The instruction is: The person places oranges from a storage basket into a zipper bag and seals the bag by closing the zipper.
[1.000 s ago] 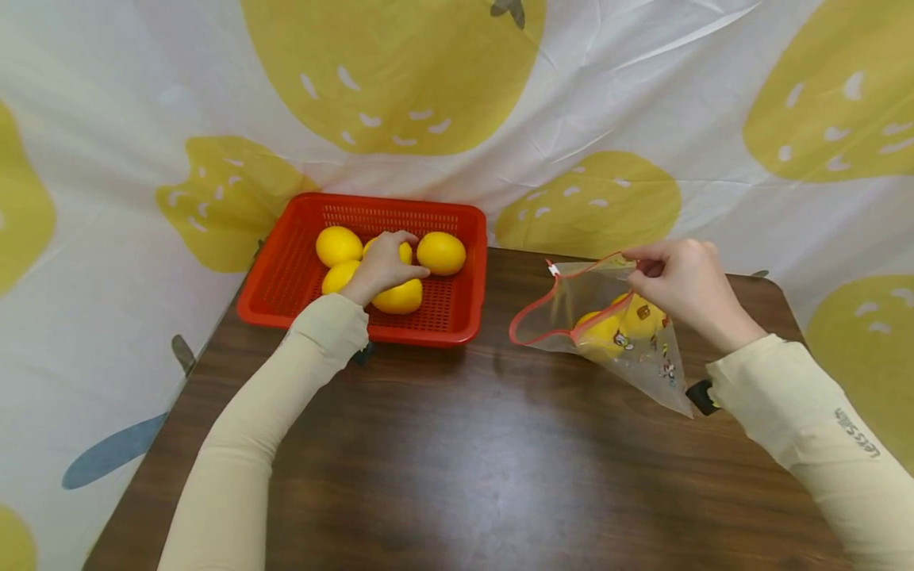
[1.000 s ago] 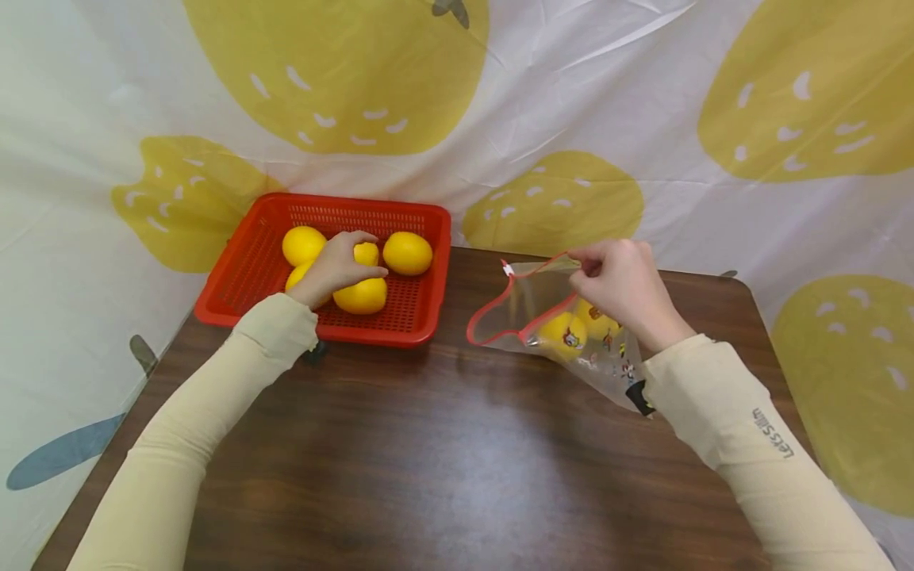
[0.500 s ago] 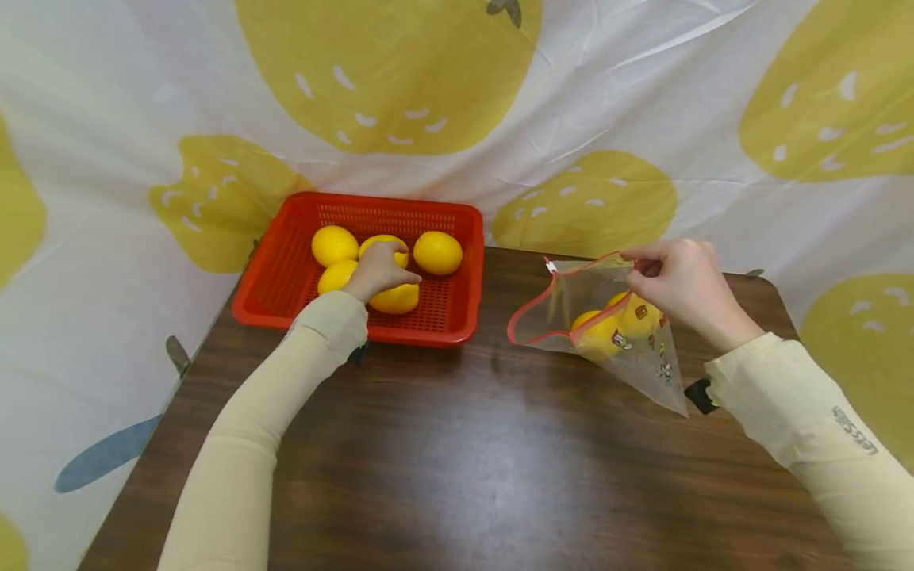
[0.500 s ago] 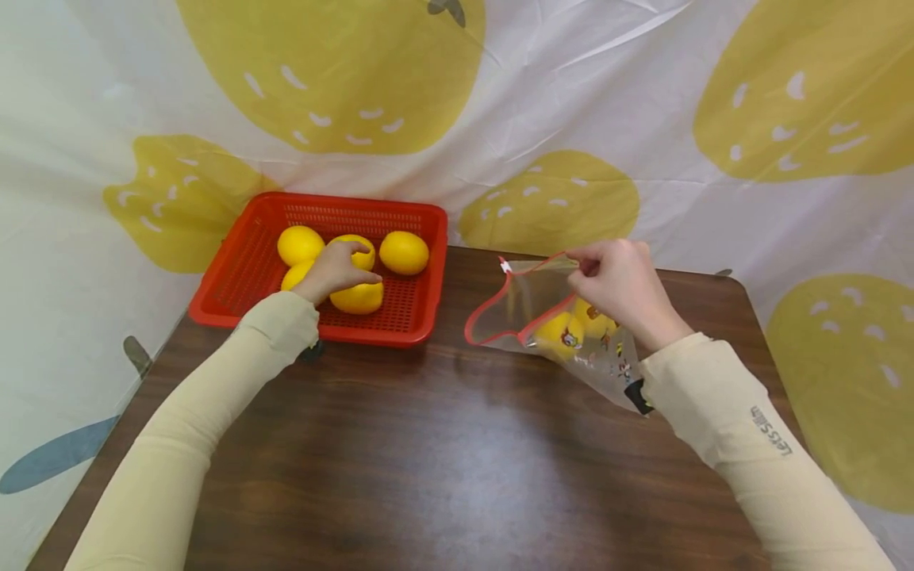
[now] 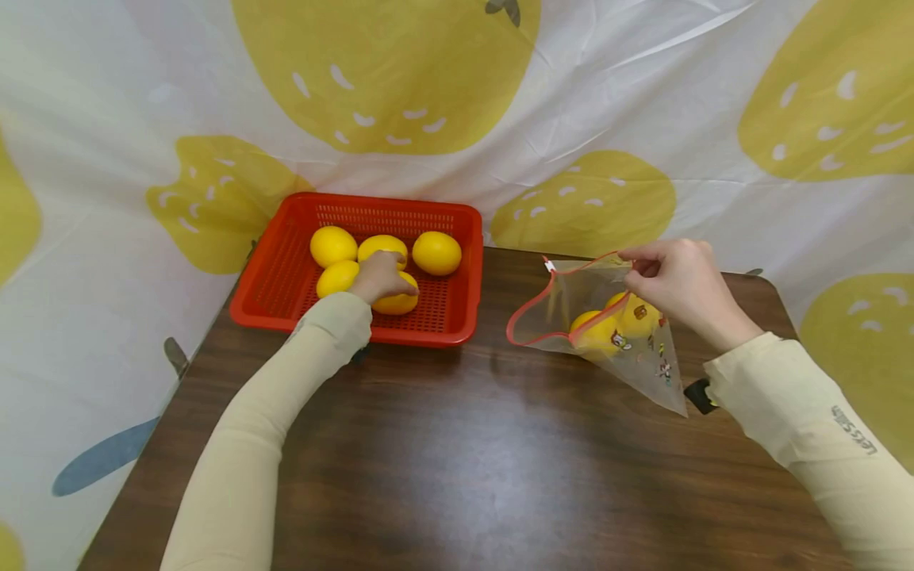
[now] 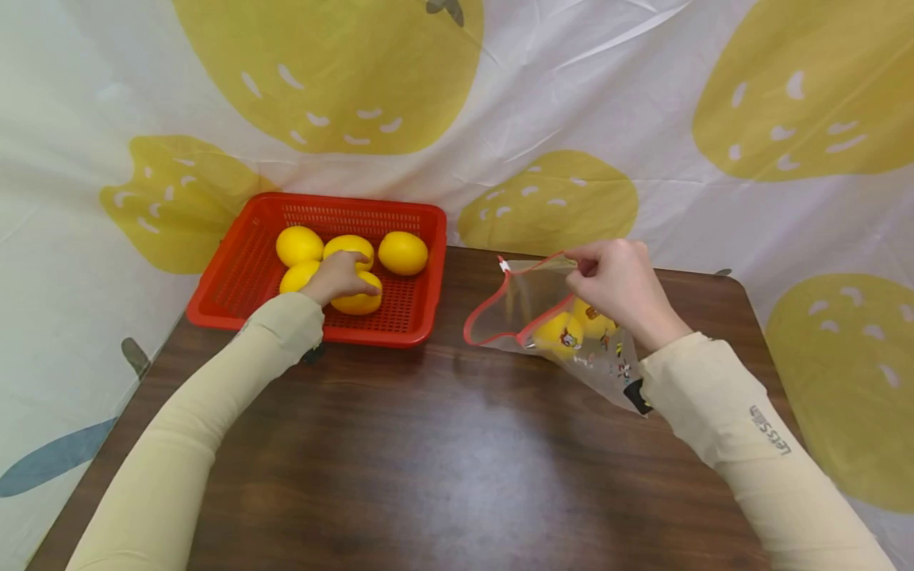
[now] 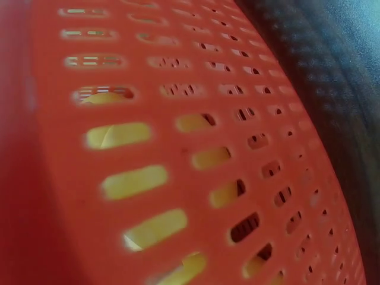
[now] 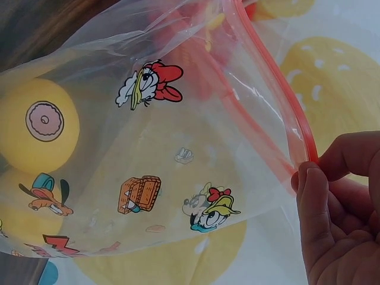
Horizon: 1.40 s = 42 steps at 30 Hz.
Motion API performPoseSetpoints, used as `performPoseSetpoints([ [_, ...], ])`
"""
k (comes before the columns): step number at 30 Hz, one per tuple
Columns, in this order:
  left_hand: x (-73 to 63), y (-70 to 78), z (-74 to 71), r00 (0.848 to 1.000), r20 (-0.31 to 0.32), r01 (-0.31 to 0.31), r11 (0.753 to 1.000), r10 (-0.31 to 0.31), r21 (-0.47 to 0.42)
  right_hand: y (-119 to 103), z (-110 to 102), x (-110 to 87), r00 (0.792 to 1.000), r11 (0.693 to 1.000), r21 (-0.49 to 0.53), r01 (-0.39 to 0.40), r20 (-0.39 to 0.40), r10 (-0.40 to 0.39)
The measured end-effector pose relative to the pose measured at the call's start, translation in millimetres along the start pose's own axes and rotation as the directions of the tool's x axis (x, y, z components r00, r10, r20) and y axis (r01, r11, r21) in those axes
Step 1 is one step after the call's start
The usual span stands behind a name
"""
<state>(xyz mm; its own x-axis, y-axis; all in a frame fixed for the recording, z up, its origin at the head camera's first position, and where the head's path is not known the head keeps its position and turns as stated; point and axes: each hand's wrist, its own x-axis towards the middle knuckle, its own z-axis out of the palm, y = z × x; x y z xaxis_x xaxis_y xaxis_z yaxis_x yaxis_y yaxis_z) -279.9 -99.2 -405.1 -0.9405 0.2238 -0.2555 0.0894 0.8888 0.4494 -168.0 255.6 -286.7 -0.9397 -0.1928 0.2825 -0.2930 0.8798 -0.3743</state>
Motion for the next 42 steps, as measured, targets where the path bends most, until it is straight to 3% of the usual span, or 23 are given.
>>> performPoseSetpoints([
  [8,-0.9,2.4,1.5,0.999,0.039,0.005,1.0,-0.005,-0.015,0.2,0.1,-1.4,1.0,1.0,0.021,-0.015,0.009,0.014],
  [17,-0.7,0.8,6.5,0.996,0.079,0.032,0.998,-0.036,0.047,-0.9,0.9,-2.6,1.0,1.0,0.016,-0.013,0.011,0.013],
  [27,2.0,3.4,8.6,0.993,0.098,0.061,0.997,-0.065,0.044,-1.5,2.4,-3.7,1.0,1.0,0.01,-0.01,0.011,0.01],
  [42,2.6,5.4,10.5,0.991,0.128,0.045,0.998,-0.049,0.036,-0.6,3.1,-3.2,1.0,1.0,0.001,0.012,-0.002,-0.012],
])
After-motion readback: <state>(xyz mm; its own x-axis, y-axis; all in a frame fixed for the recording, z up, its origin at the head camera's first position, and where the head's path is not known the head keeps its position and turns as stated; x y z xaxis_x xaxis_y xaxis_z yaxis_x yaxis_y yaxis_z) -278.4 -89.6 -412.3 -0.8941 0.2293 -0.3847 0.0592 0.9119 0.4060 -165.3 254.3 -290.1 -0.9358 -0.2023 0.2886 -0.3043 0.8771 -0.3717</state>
